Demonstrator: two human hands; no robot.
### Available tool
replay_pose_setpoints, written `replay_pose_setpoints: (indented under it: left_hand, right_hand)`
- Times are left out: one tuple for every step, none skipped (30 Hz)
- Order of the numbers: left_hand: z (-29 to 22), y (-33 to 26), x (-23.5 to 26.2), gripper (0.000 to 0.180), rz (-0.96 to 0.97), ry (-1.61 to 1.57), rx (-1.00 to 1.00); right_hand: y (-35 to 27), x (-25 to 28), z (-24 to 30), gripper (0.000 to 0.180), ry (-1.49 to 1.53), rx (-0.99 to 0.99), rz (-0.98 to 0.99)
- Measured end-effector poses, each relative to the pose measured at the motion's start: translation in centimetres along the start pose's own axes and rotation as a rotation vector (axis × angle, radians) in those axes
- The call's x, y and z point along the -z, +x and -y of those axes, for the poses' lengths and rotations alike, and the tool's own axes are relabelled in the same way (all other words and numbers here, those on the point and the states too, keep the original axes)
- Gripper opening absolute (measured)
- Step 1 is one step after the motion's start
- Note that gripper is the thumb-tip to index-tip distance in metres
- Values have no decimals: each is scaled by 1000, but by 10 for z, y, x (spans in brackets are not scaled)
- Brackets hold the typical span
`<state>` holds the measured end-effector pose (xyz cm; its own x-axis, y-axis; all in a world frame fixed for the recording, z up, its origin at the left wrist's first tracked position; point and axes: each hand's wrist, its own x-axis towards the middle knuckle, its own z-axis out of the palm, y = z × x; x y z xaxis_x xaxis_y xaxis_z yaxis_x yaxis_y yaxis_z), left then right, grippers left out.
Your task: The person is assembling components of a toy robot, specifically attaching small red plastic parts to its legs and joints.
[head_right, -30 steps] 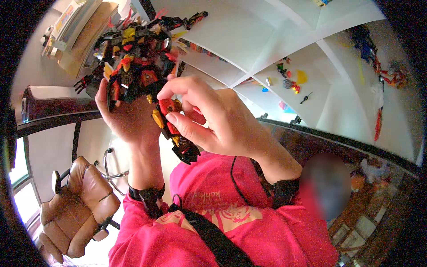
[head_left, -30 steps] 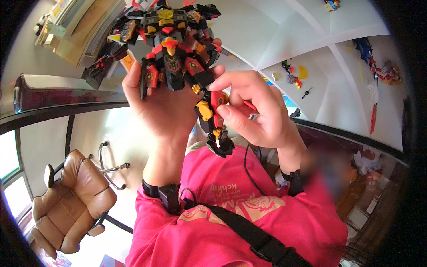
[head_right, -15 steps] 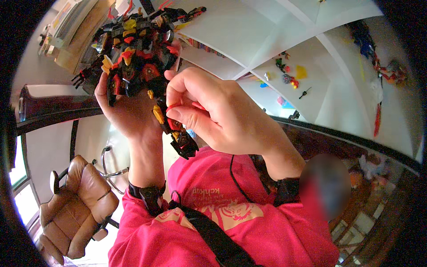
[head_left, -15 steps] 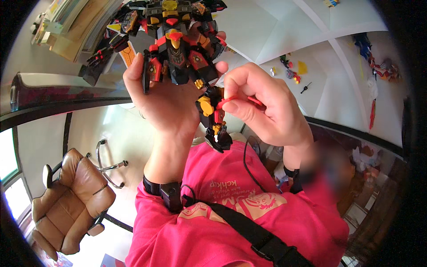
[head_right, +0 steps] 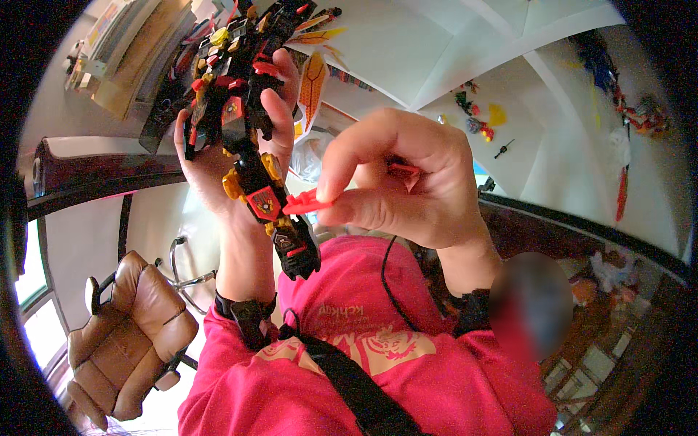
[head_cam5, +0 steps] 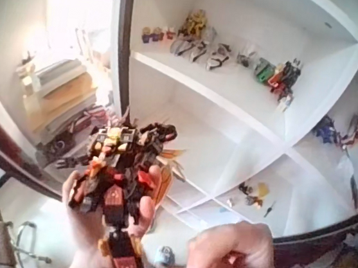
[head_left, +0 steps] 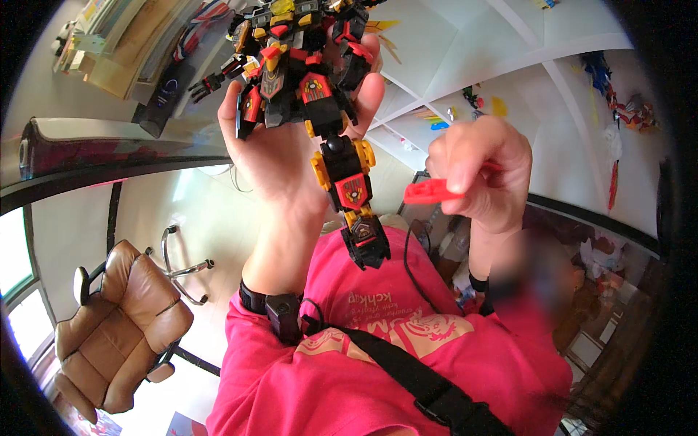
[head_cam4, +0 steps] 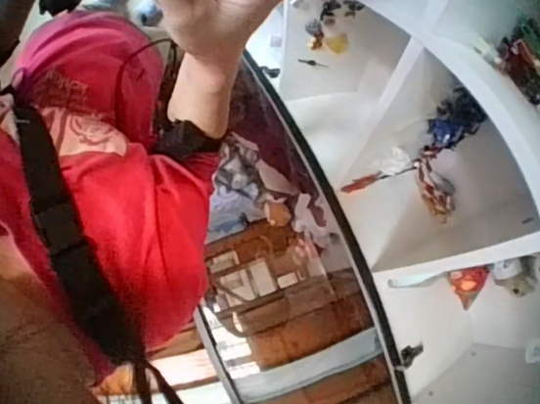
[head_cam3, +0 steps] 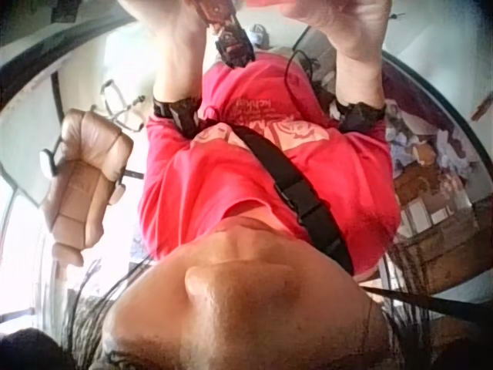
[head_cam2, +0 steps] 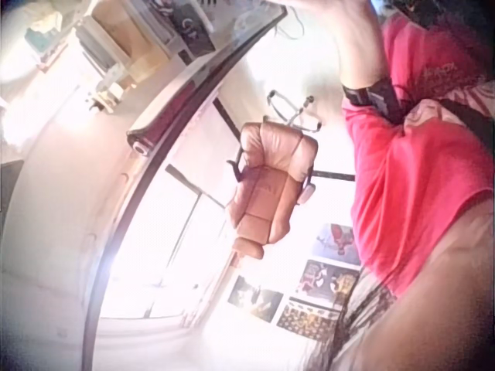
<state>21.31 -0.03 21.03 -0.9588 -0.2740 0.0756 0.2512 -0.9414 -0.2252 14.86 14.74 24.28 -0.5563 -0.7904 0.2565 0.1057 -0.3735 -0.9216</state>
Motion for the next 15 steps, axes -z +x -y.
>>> replay_pose_setpoints:
  left_hand:
    - [-1,0,1,65,-15,22,-19]
    - [-2,0,2,64,-30,42,-35]
    - [-2,0,3,64,-30,42,-34]
    - [-1,0,5,65,27,23,-9]
    - [-1,0,6,68,84,6,15]
    - [1,0,4,68,85,7,15]
    - [2,1,3,69,101,-25,38]
    - [3,1,3,70,116,-58,61]
    - [3,1,3,70,117,-58,60]
    - [2,1,4,71,115,-67,80]
    - [2,0,4,72,113,-75,100]
    - [3,0,1,72,115,-75,100]
    - [4,0,-3,66,62,-65,89]
    - [5,0,-5,63,8,-56,78]
    - [4,-1,-6,63,9,-56,77]
  right_hand:
    - [0,1,0,18,2,-1,1]
    - [-1,1,1,18,-26,-4,17]
    - [-1,0,2,17,-55,-6,33]
    - [-2,0,4,17,-55,-6,33]
    - [-2,-1,5,17,-66,-11,37]
    - [-2,-2,5,17,-78,-16,42]
    - [-2,-2,5,17,-78,-14,43]
    - [-3,-1,3,16,-101,-2,42]
    - [-3,-1,3,16,-124,10,42]
    - [-3,0,3,16,-125,10,43]
    - [-2,0,4,16,-141,-2,51]
    - [-2,0,5,16,-158,-13,58]
    - [-2,0,5,16,-158,-13,60]
    - [-1,0,5,16,-166,-13,71]
    - [-1,-1,6,15,-174,-13,82]
